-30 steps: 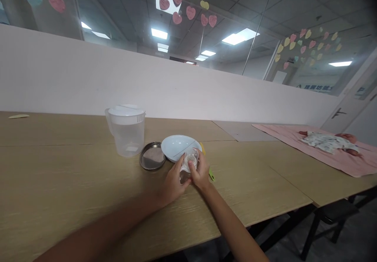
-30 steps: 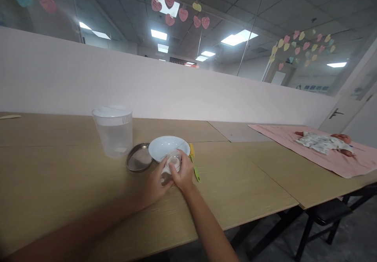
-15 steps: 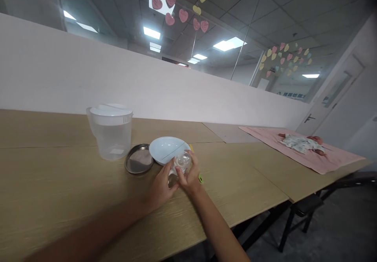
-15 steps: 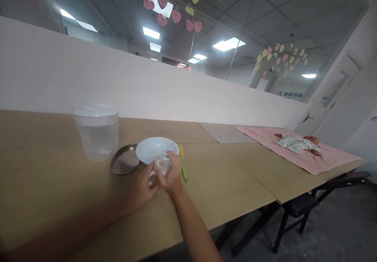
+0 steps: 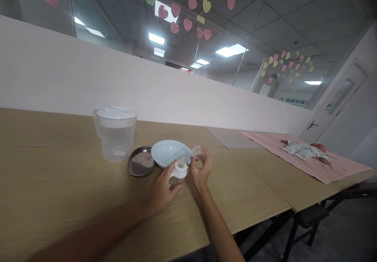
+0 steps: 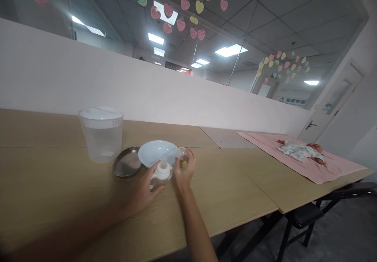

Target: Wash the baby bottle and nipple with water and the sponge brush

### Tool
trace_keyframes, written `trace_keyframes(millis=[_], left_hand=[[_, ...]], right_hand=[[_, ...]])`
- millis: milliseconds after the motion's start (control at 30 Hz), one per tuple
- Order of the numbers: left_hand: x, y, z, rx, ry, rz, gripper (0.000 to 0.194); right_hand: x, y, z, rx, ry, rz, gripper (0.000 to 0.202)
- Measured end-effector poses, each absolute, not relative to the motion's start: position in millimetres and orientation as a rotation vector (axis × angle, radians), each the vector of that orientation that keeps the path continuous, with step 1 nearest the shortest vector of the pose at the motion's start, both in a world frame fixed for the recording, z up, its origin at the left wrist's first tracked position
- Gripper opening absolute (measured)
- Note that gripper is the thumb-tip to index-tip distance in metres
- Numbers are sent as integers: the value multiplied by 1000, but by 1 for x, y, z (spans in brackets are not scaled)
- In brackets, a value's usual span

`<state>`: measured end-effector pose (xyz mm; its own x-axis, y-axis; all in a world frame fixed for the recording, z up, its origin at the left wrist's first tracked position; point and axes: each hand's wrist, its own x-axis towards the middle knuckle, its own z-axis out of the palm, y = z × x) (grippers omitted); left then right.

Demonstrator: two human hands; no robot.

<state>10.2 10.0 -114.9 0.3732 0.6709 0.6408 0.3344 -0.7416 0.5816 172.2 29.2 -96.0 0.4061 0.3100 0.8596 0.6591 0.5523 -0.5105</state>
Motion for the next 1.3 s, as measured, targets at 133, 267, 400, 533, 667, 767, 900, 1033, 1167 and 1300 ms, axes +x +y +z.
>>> trace_keyframes(millis=[133, 267, 400, 533, 667, 767, 900, 1033, 1167, 1300], left_hand=[[10, 10, -115, 2288, 906, 1278, 72], [9, 8, -112, 2280, 895, 1273, 71], [8, 7, -111, 2288, 883, 1262, 69], [9, 8, -112, 2275, 859, 1266, 70], [8, 8, -113, 2268, 843, 1279, 71], [8, 8, -113, 2263, 846, 1288, 72], [8, 8, -112, 2254, 835, 1285, 71], [9, 8, -112, 2232, 842, 1284, 72], [9, 8, -113, 2232, 851, 1272, 72], [8, 8, -113, 2239, 846, 1260, 74]], right_hand=[[175, 38, -107, -1083, -1273, -44, 38], [175, 41, -113, -1055, -1361, 71, 43], [176, 41, -114, -999, -1405, 179, 43], [176, 41, -115, -990, -1446, 228, 38], [176, 43, -116, -1033, -1483, 192, 37], [177, 45, -116, -1054, -1519, 187, 44], [175, 42, -114, -1090, -1569, 158, 49], [171, 39, -113, -1139, -1618, 120, 51], [172, 41, -117, -1145, -1618, 156, 55], [172, 44, -120, -1189, -1650, 227, 56]])
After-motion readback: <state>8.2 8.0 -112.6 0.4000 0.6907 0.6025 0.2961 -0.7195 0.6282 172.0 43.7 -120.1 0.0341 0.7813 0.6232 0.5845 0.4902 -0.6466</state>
